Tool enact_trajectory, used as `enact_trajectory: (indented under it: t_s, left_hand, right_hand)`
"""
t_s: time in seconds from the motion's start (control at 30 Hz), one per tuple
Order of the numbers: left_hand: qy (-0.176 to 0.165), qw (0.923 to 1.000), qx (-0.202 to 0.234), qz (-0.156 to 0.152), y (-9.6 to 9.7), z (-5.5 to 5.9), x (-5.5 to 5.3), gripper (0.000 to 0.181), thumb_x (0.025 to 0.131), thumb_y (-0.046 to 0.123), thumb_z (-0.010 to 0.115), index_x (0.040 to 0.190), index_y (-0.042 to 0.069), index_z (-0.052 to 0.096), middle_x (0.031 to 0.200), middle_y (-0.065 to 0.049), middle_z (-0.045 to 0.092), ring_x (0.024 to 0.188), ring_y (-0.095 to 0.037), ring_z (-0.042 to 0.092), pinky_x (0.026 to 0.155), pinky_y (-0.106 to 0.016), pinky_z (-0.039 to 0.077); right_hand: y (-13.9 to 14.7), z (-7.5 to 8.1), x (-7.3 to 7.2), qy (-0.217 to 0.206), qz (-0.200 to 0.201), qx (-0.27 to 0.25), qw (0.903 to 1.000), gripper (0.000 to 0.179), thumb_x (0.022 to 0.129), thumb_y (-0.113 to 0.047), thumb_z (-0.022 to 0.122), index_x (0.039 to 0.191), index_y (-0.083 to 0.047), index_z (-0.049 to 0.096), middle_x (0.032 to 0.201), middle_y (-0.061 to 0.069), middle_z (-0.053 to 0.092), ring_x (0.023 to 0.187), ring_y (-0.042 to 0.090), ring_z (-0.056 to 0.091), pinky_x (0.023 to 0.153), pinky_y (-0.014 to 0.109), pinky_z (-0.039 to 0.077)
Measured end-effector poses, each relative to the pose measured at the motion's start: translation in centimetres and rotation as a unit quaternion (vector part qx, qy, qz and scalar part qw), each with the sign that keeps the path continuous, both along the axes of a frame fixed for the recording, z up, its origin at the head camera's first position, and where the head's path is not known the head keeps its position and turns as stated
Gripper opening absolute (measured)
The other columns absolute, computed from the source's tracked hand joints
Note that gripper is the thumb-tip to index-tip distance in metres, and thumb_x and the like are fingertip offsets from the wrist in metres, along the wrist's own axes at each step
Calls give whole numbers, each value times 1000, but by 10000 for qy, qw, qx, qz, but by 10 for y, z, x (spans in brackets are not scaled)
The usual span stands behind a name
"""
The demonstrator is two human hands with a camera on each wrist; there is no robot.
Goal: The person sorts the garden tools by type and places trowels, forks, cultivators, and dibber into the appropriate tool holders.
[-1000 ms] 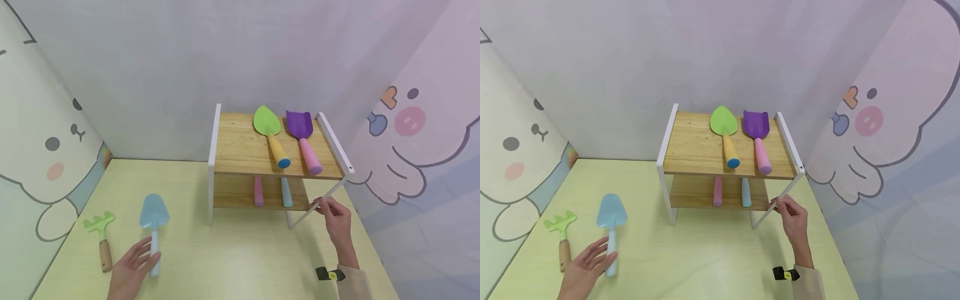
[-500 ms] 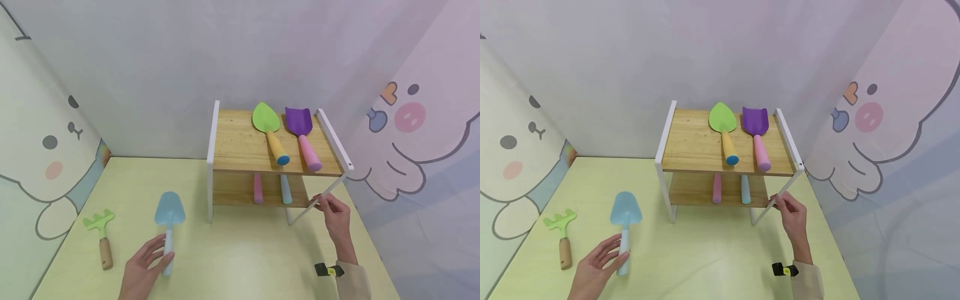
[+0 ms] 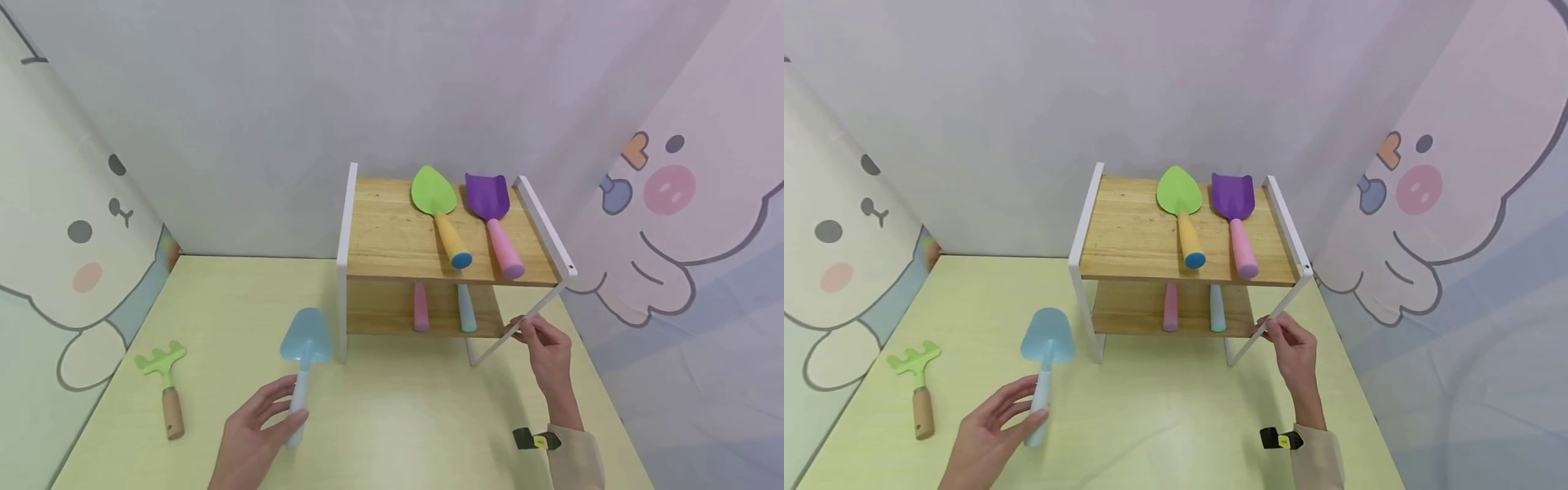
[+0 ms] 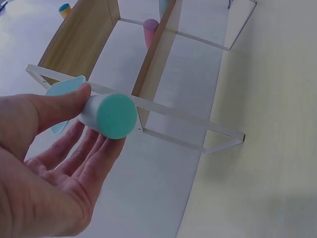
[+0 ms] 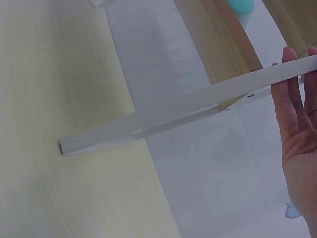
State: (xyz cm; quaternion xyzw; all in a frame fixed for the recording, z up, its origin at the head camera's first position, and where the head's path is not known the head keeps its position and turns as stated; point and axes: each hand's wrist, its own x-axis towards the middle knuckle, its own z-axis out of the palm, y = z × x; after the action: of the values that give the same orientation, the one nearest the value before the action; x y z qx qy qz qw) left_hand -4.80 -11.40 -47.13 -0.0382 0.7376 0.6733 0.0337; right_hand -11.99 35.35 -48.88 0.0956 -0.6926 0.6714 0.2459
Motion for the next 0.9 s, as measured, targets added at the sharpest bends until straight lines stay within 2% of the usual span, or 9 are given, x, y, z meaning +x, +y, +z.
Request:
enact_trajectory:
  t_s: [0.27,0.5,0.73,0.9]
  left_hand:
    - [254,9993,-18,-274,11,15,-2,44,87,8,83,128,12,67,126,-4,69,105,-18,70,80,-34,62]
    - [507,9971,145,-543,19,27,-5,43,88,6,82,128,13,67,128,-4,68,106,-22,70,81,-36,63]
    - [1061,9911,159,-791,28,43,-12,44,89,4,80,129,16,68,125,-5,69,103,-23,72,78,-37,64]
    - [1324,9867,195,-920,34,58,-18,44,88,4,81,129,15,68,126,-5,69,103,-21,72,78,-37,63]
  right_hand:
    - [1,1,0,-74,45,77,9999,16,102,9,54,100,16,67,95,2,75,85,12,76,80,25,61]
    - [1,-1,0,-27,106,38,9999,17,103,7,54,97,18,65,94,5,75,84,14,76,80,27,61]
    - [0,0,0,-2,73,40,10000,17,103,9,53,96,18,65,94,4,74,83,15,76,79,28,61]
    - [0,1,0,23,115,28,9999,17,103,9,52,95,17,66,94,5,74,84,15,76,80,28,61]
